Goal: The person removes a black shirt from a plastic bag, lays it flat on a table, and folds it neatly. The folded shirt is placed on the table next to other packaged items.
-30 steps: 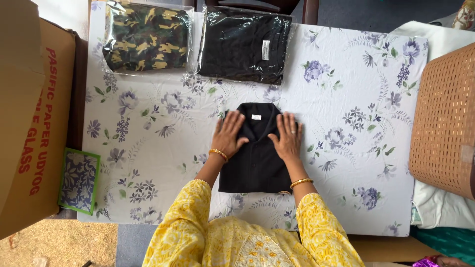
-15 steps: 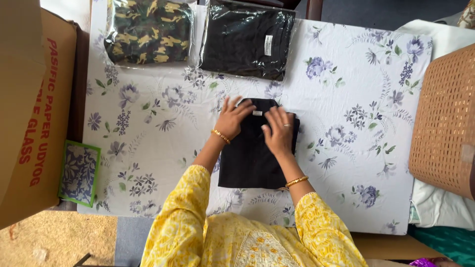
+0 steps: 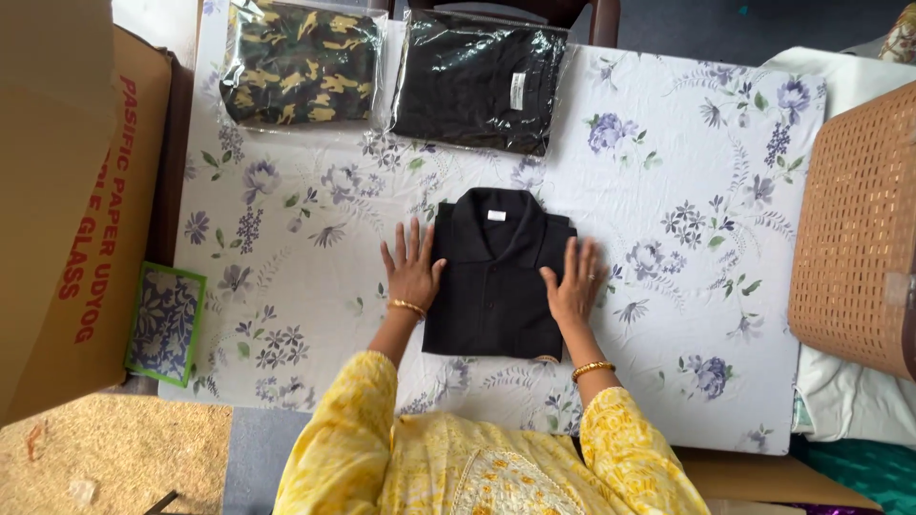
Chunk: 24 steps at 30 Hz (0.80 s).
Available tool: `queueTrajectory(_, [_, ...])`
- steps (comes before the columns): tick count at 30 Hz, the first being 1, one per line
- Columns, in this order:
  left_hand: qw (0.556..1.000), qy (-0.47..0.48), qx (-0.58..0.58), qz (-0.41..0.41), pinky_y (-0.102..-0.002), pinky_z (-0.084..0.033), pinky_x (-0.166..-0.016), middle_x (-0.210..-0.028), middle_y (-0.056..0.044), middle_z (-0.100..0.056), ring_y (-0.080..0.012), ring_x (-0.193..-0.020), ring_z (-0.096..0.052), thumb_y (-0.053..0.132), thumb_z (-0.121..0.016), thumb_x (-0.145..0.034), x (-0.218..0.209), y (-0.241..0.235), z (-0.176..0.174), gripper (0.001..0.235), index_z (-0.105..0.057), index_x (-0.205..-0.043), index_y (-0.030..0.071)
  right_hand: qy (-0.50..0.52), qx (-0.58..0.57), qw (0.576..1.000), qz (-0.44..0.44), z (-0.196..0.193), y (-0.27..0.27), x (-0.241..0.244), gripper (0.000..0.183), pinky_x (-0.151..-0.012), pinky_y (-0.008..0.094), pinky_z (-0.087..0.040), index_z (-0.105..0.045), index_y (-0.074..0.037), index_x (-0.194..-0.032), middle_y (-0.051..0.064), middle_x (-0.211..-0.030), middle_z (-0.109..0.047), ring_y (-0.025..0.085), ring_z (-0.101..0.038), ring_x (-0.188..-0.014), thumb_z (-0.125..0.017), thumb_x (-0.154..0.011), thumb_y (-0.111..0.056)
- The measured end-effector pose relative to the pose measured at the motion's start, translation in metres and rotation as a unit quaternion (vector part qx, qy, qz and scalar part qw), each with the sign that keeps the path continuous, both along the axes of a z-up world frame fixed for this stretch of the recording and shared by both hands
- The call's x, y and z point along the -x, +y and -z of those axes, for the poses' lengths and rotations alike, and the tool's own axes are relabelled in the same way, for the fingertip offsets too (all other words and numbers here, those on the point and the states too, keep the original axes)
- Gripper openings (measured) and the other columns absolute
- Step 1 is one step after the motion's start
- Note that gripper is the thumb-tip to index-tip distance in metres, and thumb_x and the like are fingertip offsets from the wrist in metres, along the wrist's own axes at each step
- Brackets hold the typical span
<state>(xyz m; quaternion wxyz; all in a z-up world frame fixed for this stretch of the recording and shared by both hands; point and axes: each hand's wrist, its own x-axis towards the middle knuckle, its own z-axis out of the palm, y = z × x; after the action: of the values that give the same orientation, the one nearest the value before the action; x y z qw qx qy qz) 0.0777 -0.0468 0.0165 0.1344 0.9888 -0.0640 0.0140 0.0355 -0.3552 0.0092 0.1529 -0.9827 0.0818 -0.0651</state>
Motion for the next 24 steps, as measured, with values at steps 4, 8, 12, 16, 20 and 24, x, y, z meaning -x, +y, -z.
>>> queueTrajectory(4, [0.991,0.056,0.06,0.106,-0.059,-0.009,-0.124,-0.172,-0.004,-0.021,-0.028,-0.159,-0.014,0.048,-0.056,-0.095,0.064,-0.024,-0.029,0.072,-0.034,-0.16,0.028,-0.037,-0.045,0.992,-0.113,-0.017,0.024,0.037,0.077,-0.124,0.064,-0.007,-0.032,-0.013,-0.163,0.021,-0.17,-0.024,0.039,-0.015,-0.158,-0.052,-0.101,-0.054])
queueTrajectory(8, [0.968,0.081,0.081,0.222,-0.06,-0.01,-0.124,-0.17,-0.002,-0.023,-0.0275,-0.157,-0.016,0.05,-0.056,-0.095,0.112,-0.002,-0.005,0.07,-0.035,-0.159,0.029,0.105,-0.005,0.972,-0.208,-0.024,0.015,0.069,0.071,-0.129,0.058,-0.015,-0.041,-0.025,-0.157,0.008,-0.168,-0.033,0.03,-0.023,-0.159,-0.06,-0.094,-0.052])
queueTrajectory(12, [0.993,0.102,-0.029,0.044,-0.063,-0.006,-0.121,-0.171,-0.003,-0.017,-0.0274,-0.157,-0.011,0.054,-0.058,-0.092,0.127,0.049,0.0,0.076,-0.03,-0.159,0.033,0.005,0.024,1.0,-0.003,0.009,-0.047,0.083,0.076,-0.12,0.063,-0.016,-0.039,-0.013,-0.159,0.02,-0.167,-0.031,0.037,-0.022,-0.155,-0.062,-0.095,-0.048])
queueTrajectory(16, [0.996,0.041,-0.054,-0.06,-0.067,-0.002,-0.12,-0.172,-0.002,-0.012,-0.0308,-0.157,-0.007,0.055,-0.056,-0.095,0.136,0.122,0.033,0.079,-0.024,-0.161,0.026,-0.016,-0.033,0.999,0.019,0.007,-0.059,0.1,0.073,-0.121,0.063,-0.018,-0.038,-0.011,-0.16,0.018,-0.166,-0.034,0.038,-0.024,-0.156,-0.06,-0.1,-0.045])
queueTrajectory(20, [0.983,-0.012,0.01,-0.183,-0.064,-0.006,-0.121,-0.153,-0.004,-0.045,-0.0318,-0.148,-0.029,0.038,-0.067,-0.091,0.118,0.18,-0.076,0.048,-0.058,-0.136,0.025,0.001,-0.032,0.999,-0.008,-0.002,-0.029,0.119,0.068,-0.12,0.062,-0.02,-0.045,-0.012,-0.155,0.016,-0.163,-0.039,0.035,-0.028,-0.154,-0.062,-0.097,-0.043])
queueTrajectory(24, [0.948,-0.206,0.179,-0.161,-0.043,-0.047,-0.104,-0.118,-0.006,-0.073,-0.024,-0.113,-0.063,0.018,-0.068,-0.104,0.09,0.24,-0.221,0.016,-0.072,-0.118,0.011,-0.054,-0.048,0.996,-0.048,-0.011,0.016,0.135,0.06,-0.121,0.057,-0.025,-0.053,-0.011,-0.148,0.015,-0.157,-0.047,0.035,-0.037,-0.149,-0.063,-0.098,-0.041])
